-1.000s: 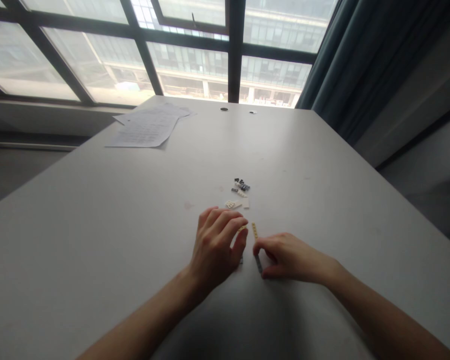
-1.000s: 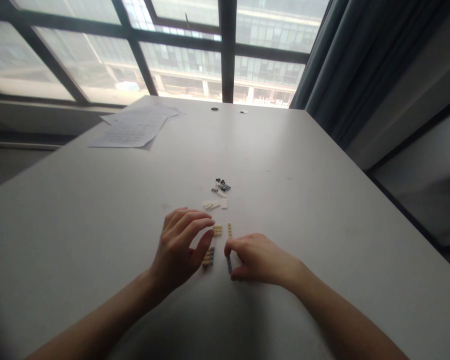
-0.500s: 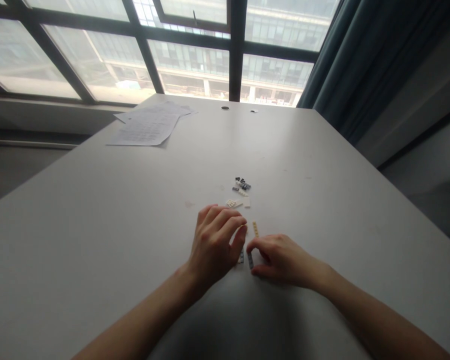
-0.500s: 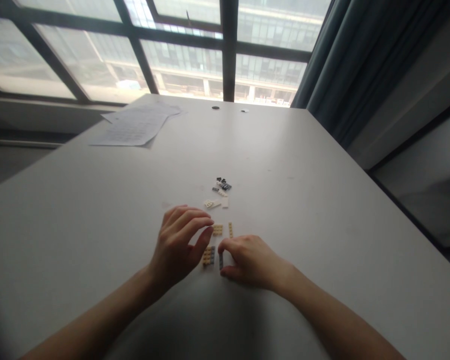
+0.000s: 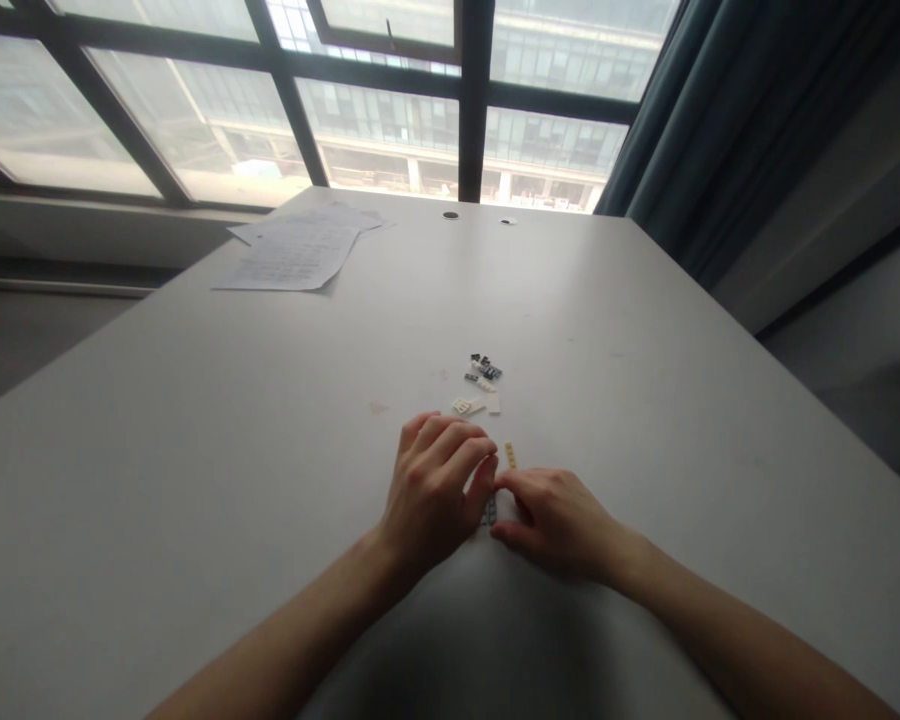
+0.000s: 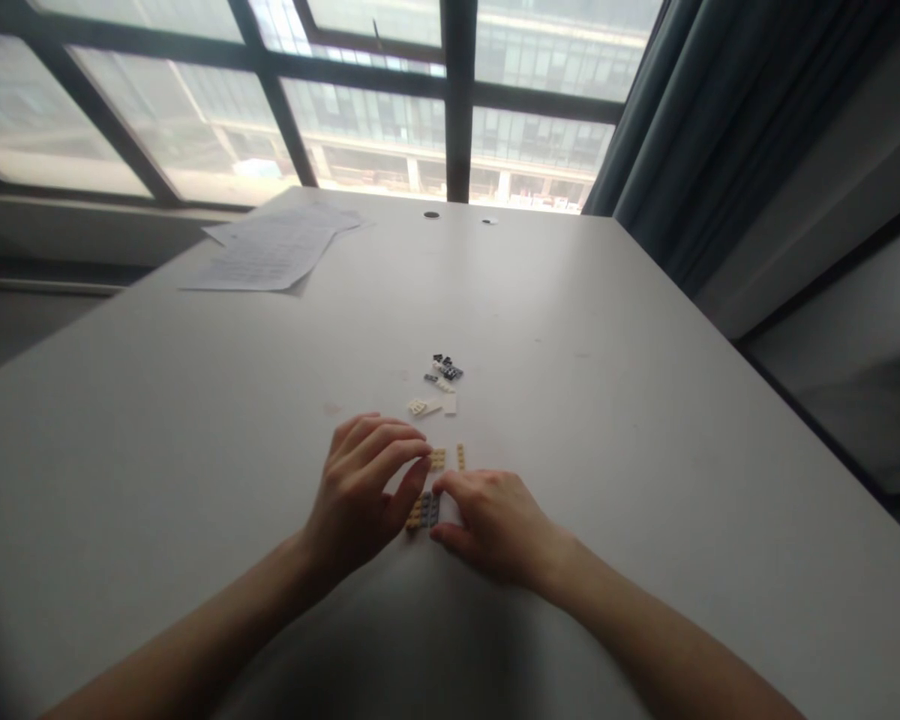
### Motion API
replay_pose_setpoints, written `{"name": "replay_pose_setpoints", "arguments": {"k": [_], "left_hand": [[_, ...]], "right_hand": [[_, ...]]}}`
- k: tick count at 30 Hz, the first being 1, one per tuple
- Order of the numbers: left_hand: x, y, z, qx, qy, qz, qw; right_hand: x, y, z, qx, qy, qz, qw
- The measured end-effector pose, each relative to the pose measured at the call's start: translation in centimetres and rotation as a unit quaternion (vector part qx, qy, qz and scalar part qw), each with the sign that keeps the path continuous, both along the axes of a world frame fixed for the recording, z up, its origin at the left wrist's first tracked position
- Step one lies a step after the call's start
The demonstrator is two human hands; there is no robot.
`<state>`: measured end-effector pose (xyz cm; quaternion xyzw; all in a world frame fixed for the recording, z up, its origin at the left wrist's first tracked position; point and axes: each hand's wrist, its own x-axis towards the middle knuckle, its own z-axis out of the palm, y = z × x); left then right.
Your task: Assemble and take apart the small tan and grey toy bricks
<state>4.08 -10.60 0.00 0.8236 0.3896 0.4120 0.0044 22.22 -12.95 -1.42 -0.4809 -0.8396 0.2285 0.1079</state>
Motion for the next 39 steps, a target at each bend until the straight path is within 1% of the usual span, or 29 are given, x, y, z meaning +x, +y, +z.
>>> {"name": "replay_pose_setpoints", "arguments": {"k": [9,16,25,31,39], "left_hand": [[0.0,0.0,-0.3,0.002,-0.003,-0.005,1.000],[0.1,-0.1,-0.2,0.015,-0.019,-0.010,1.000],[0.2,-0.2,-0.9,0.002,-0.004,-0.036,0.999],[0.2,0.0,-0.6,0.020,-0.010,-0.030,0.999],[0.3,0.0,-0.8,0.016,0.008,-0.047,0.999]], "right_hand": [[0.1,0.1,0.0,0.004,0.022,-0.003,1.000],[-0.2,-0.1,-0.7,0.014,0.074,-0.015,0.997],[-1.0,-0.2,-1.8,0.050,0.116,0.033,0.991],[-1.2,-0.3,-1.7,0.064,0.110,0.034,0.991],[-1.3,-0.2,-2.1,0.092,0.127,0.042,0.987]]}}
